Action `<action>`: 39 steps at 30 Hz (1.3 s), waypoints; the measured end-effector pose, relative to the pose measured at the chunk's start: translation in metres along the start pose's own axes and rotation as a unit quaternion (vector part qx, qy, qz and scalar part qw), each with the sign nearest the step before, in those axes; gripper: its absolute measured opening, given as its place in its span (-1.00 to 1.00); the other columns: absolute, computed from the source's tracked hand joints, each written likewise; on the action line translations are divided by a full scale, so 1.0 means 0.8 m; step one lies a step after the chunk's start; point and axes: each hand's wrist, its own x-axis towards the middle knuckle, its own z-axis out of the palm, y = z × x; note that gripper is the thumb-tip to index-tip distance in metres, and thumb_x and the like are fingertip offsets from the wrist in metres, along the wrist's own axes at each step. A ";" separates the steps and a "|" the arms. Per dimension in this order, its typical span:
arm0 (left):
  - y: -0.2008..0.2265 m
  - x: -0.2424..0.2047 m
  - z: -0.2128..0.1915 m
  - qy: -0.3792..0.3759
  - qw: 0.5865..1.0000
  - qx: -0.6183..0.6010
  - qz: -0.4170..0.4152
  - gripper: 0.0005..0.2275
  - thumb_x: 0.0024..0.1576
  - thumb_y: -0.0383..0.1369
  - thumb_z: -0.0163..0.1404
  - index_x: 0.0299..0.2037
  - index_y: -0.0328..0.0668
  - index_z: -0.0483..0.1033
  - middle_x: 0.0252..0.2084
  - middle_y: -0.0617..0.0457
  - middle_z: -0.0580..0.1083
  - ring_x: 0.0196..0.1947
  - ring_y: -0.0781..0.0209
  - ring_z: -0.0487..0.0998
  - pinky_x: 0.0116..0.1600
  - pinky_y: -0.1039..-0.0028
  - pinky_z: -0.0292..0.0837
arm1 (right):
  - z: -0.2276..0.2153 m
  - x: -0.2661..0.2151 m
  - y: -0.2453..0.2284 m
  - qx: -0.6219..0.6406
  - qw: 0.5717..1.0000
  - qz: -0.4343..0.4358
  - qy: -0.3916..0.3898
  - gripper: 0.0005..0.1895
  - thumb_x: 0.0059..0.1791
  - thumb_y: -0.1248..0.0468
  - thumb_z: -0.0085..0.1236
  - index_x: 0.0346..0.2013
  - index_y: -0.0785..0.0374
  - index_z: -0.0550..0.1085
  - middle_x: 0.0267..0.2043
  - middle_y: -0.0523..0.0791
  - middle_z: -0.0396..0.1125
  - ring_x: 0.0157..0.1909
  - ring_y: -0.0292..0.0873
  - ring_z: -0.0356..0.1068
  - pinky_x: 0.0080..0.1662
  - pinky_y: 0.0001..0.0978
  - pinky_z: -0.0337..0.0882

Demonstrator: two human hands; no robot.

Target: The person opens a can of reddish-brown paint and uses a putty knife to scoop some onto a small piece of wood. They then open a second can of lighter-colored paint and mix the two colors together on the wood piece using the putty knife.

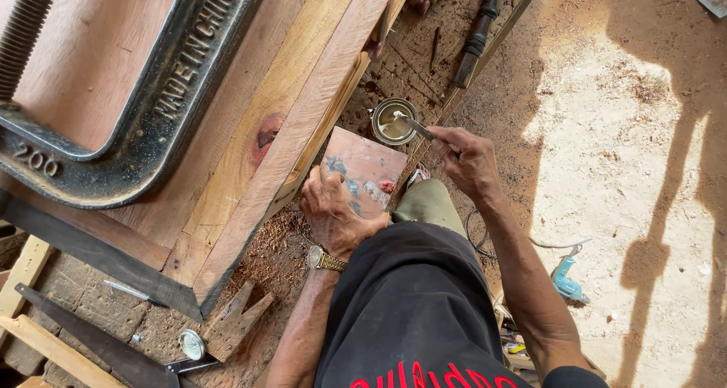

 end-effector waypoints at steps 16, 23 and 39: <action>-0.008 0.014 0.011 -0.025 0.999 0.016 -0.024 -0.07 -0.48 0.10 0.40 0.09 -0.19 0.26 0.26 -0.50 0.21 0.24 -0.39 0.25 0.16 -0.21 0.24 | -0.008 -0.008 -0.010 0.270 0.955 0.112 -0.059 -0.73 0.12 0.28 0.09 0.11 0.22 0.54 -0.28 -0.10 0.51 -0.50 -0.38 0.43 -0.48 -0.52 0.40; -0.005 0.025 0.009 -0.028 0.998 0.015 -0.048 -0.08 -0.48 0.11 0.41 0.07 -0.21 0.29 0.15 -0.37 0.30 0.15 -0.30 0.31 0.15 -0.11 0.29 | 0.003 -0.046 0.000 0.274 0.959 0.046 -0.062 -0.72 0.10 0.26 0.08 0.11 0.18 0.49 -0.33 -0.16 0.49 -0.57 -0.42 0.30 -0.56 -0.57 0.30; 0.004 0.038 0.008 -0.077 0.992 -0.032 -0.092 -0.11 -0.48 0.10 0.43 -0.01 -0.24 0.29 -0.08 -0.18 0.36 -0.05 -0.17 0.44 -0.01 0.07 0.45 | 0.065 -0.096 0.041 0.330 0.942 0.052 -0.033 -0.70 0.08 0.24 0.21 0.09 0.25 0.54 -0.23 -0.20 0.48 -0.19 -0.37 0.45 -0.13 -0.56 0.46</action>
